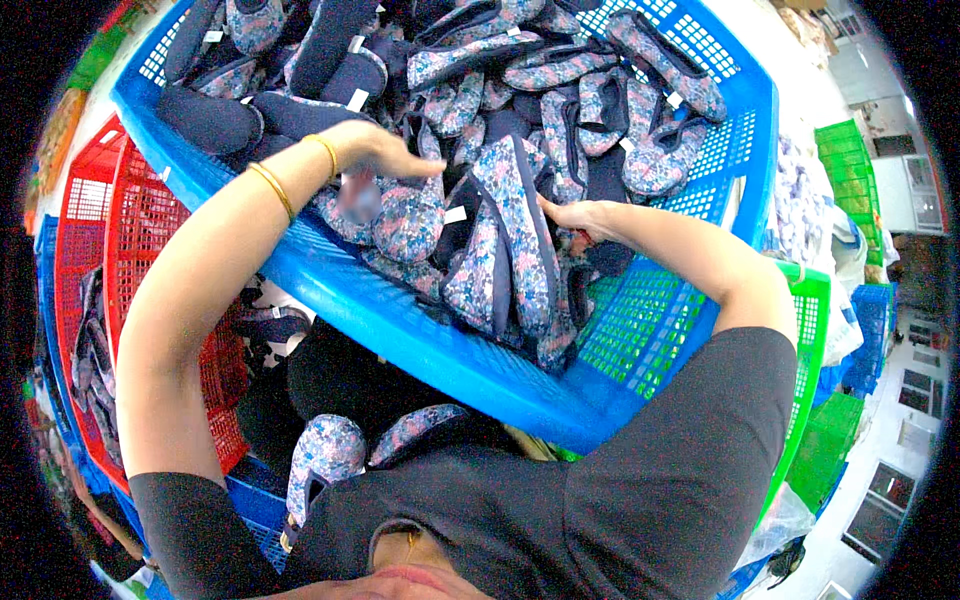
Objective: The person sits cross-legged and repeatedly picks up floral-patterned fabric slippers from a blue crate. Using small scissors, they trim excess fabric or threads from the edges of each slipper, then place the finished item into a red crate. The process is repeated for multiple slippers.
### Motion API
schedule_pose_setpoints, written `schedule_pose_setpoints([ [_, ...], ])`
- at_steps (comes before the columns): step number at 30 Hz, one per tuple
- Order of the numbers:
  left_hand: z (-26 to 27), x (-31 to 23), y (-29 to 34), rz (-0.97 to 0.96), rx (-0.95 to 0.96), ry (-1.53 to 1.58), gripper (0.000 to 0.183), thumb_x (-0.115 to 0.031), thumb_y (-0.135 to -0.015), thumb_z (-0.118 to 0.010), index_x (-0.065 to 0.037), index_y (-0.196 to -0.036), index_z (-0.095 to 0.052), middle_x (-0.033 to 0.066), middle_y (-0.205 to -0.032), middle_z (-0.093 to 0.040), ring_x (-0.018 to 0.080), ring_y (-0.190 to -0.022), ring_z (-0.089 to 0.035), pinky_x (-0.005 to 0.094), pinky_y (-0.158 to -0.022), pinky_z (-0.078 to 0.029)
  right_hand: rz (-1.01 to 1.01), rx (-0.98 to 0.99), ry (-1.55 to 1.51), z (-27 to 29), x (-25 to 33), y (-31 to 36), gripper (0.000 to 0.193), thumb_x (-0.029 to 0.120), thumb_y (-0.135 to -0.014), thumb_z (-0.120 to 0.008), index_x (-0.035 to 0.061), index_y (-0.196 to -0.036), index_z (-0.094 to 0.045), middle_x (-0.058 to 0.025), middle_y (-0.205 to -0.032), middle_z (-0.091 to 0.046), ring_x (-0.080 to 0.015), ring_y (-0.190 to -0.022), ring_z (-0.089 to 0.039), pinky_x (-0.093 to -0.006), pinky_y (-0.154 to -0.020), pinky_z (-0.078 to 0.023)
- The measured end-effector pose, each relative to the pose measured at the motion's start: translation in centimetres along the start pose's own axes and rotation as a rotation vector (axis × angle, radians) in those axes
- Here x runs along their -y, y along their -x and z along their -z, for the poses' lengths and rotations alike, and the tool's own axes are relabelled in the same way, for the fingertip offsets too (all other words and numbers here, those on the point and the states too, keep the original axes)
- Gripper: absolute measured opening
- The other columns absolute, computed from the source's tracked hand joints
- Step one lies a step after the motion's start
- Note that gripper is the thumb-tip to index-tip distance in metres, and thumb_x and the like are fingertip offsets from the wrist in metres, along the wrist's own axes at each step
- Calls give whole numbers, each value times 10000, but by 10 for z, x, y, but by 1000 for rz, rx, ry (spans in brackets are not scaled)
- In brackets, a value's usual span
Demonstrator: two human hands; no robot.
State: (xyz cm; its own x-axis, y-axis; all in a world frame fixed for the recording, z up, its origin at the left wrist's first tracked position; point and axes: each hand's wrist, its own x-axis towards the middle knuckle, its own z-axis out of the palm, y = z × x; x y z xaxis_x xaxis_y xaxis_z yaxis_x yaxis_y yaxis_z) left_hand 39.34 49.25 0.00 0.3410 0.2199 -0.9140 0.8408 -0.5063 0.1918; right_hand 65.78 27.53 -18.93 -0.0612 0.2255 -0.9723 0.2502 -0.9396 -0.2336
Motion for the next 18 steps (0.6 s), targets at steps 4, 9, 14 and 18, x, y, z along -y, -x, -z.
schedule_pose_setpoints([
  [4, -29, 0, 9, 1, 37, -116, 1091, -803, -824, -336, 197, -1246, -452, 367, -1058, -608, 438, -910, -666, 491, -779, -556, 20, -210, -31, -33, 23, 37, 857, 757, -867, -336, 20, -1282, -471, -157, -896, -660, -190, -524, -610, -313, -446, -490],
  [9, -25, 14, -1, -42, -23, -94, 871, -660, -805, -593, 176, -1046, -602, 301, -969, -661, 322, -841, -699, 411, -693, -575, 117, -277, -186, -41, 0, 23, 706, 723, -884, -384, 93, -1181, -507, -58, -971, -624, -92, -531, -435, -245, -370, -261],
  [14, -21, -3, 8, -116, 269, 359, 748, -385, -814, -729, 84, -1319, -441, 305, -1349, -454, 332, -1203, -528, 410, -929, -516, 94, -209, -248, -35, -1, 34, 818, 881, -709, -436, 135, -983, -630, 16, -814, -553, -77, -541, -390, -228, -432, -239],
  [18, -21, -2, 8, -201, 328, 179, 713, -414, -864, -651, 55, -1352, -428, 269, -1388, -440, 336, -1239, -500, 418, -972, -493, 130, -189, -499, -36, -21, 24, 546, 670, -828, -572, 132, -886, -647, -10, -757, -621, -71, -490, -457, -237, -371, -231],
])
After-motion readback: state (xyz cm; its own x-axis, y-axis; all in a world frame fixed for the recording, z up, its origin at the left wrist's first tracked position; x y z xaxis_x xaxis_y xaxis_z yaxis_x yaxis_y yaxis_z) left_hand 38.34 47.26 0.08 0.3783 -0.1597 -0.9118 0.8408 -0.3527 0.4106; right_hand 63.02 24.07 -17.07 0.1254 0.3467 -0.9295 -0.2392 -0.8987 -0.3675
